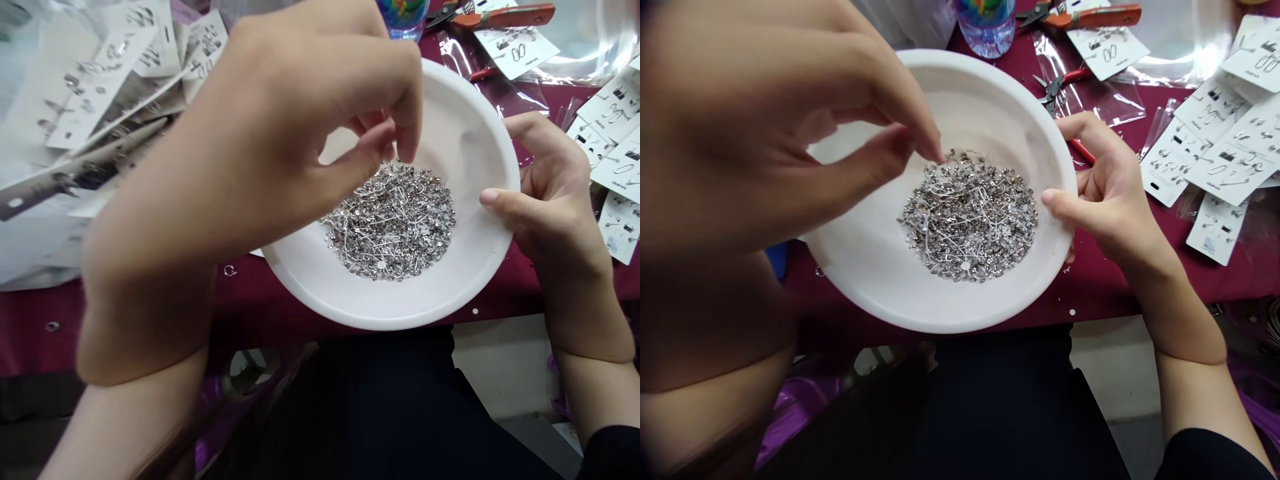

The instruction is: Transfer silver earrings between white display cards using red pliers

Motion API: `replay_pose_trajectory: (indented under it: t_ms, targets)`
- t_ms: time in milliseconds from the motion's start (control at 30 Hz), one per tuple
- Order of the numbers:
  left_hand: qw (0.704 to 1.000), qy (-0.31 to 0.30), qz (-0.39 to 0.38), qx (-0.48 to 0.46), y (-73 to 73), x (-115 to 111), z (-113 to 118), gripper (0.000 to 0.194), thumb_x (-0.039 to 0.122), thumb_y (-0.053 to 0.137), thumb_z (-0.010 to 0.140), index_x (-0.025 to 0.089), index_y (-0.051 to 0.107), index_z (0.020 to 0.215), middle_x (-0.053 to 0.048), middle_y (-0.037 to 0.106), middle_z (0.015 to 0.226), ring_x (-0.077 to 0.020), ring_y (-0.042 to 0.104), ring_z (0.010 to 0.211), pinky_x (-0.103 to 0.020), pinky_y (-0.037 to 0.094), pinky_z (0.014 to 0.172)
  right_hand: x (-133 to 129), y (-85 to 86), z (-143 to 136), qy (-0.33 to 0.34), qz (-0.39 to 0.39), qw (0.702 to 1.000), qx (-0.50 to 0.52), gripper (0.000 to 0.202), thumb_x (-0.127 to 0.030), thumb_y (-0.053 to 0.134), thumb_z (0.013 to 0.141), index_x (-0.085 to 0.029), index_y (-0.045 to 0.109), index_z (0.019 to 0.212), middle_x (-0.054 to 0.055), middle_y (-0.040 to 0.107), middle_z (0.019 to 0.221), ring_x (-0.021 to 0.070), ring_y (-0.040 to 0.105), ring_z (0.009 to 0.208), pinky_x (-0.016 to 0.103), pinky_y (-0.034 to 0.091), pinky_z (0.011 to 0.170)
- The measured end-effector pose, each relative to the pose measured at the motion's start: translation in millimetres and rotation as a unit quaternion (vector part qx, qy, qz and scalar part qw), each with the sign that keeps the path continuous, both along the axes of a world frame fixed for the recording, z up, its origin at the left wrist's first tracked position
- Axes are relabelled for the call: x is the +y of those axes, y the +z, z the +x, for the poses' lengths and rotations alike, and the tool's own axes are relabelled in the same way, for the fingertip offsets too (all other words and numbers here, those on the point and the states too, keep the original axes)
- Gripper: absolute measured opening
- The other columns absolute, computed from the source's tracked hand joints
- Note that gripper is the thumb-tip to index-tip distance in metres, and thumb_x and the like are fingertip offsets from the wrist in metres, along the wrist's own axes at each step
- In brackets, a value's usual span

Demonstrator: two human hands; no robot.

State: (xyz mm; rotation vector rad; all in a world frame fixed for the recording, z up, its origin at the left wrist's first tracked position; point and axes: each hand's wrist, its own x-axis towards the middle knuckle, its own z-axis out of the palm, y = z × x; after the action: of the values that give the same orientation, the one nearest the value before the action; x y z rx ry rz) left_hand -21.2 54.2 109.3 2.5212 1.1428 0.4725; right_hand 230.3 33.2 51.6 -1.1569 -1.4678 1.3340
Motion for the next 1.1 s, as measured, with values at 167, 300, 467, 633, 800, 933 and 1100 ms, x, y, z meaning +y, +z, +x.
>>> replay_pose_trajectory:
  t_ms: [167, 300, 467, 633, 800, 933, 1100]
  targets:
    - [0.993, 0.006, -0.072, -0.094, -2.5, -2.4, 5.7, 0.021, 0.02, 0.038, 0.093, 0.02, 0.057, 0.1, 0.005, 0.061, 0.102, -0.0086, 0.064, 0.1, -0.03, 0.049, 0.091, 1.2, -1.3, -0.4, 0.022, 0.004, 1.0, 0.011, 0.041, -0.039, 0.086, 0.072, -0.024, 0.064, 0.104, -0.007, 0.07, 0.091, -0.0003, 0.056, 0.044, 0.008, 0.042, 0.031]
    - [0.97, 0.043, -0.174, -0.165, -3.9, -1.3, 10.9, 0.017, 0.016, 0.045, 0.089, 0.015, 0.059, 0.099, 0.003, 0.063, 0.096, -0.0087, 0.065, 0.094, -0.028, 0.051, 0.085, 0.0, 2.4, -2.2, 0.01, -0.024, 0.999, 0.03, 0.036, -0.027, 0.087, 0.072, -0.024, 0.066, 0.101, -0.007, 0.068, 0.087, 0.0002, 0.054, 0.043, 0.01, 0.042, 0.03]
    - [0.813, 0.174, -0.487, -0.267, -1.8, 3.8, 17.9, 0.024, 0.003, 0.039, 0.081, 0.004, 0.057, 0.098, 0.002, 0.046, 0.077, -0.0017, 0.053, 0.074, -0.024, 0.041, 0.073, -1.2, 6.9, -4.5, 0.001, -0.066, 0.995, 0.071, 0.04, -0.014, 0.088, 0.065, -0.024, 0.07, 0.099, -0.007, 0.066, 0.08, 0.0017, 0.053, 0.04, 0.012, 0.04, 0.026]
    - [0.851, 0.129, -0.436, -0.262, -4.6, 1.4, 21.0, 0.022, 0.011, 0.037, 0.093, 0.01, 0.058, 0.087, 0.002, 0.04, 0.072, -0.0041, 0.038, 0.066, -0.024, 0.036, 0.068, -1.7, 5.0, -3.0, 0.009, -0.063, 0.995, 0.08, 0.041, -0.01, 0.086, 0.066, -0.022, 0.067, 0.101, -0.007, 0.065, 0.078, 0.0024, 0.053, 0.039, 0.014, 0.042, 0.026]
    - [0.968, 0.069, -0.237, 0.034, -15.0, -6.3, 29.0, 0.01, 0.027, 0.061, 0.093, 0.017, 0.062, 0.09, 0.002, 0.054, 0.068, -0.0132, 0.052, 0.068, -0.03, 0.041, 0.071, -4.6, 0.5, 0.3, 0.032, -0.064, 0.996, 0.062, 0.043, -0.009, 0.083, 0.072, -0.024, 0.063, 0.108, -0.006, 0.067, 0.071, 0.0064, 0.055, 0.04, 0.016, 0.046, 0.029]
    - [0.972, 0.038, -0.16, 0.168, -25.5, -11.2, 34.5, 0.02, 0.025, 0.052, 0.096, 0.02, 0.061, 0.114, -0.002, 0.066, 0.081, -0.0189, 0.063, 0.079, -0.029, 0.043, 0.072, -8.4, -1.1, -1.7, 0.051, -0.055, 0.997, 0.035, 0.04, -0.013, 0.081, 0.075, -0.023, 0.062, 0.108, -0.006, 0.068, 0.068, 0.0086, 0.059, 0.043, 0.016, 0.048, 0.032]
    - [0.966, 0.019, -0.102, 0.235, -38.8, -13.3, 40.0, 0.023, 0.024, 0.05, 0.095, 0.016, 0.06, 0.114, -0.009, 0.071, 0.095, -0.0249, 0.069, 0.092, -0.028, 0.044, 0.065, -13.1, 0.2, -6.1, 0.064, -0.061, 0.996, 0.014, 0.045, -0.011, 0.083, 0.072, -0.024, 0.06, 0.108, -0.008, 0.066, 0.062, 0.0102, 0.057, 0.038, 0.019, 0.047, 0.028]
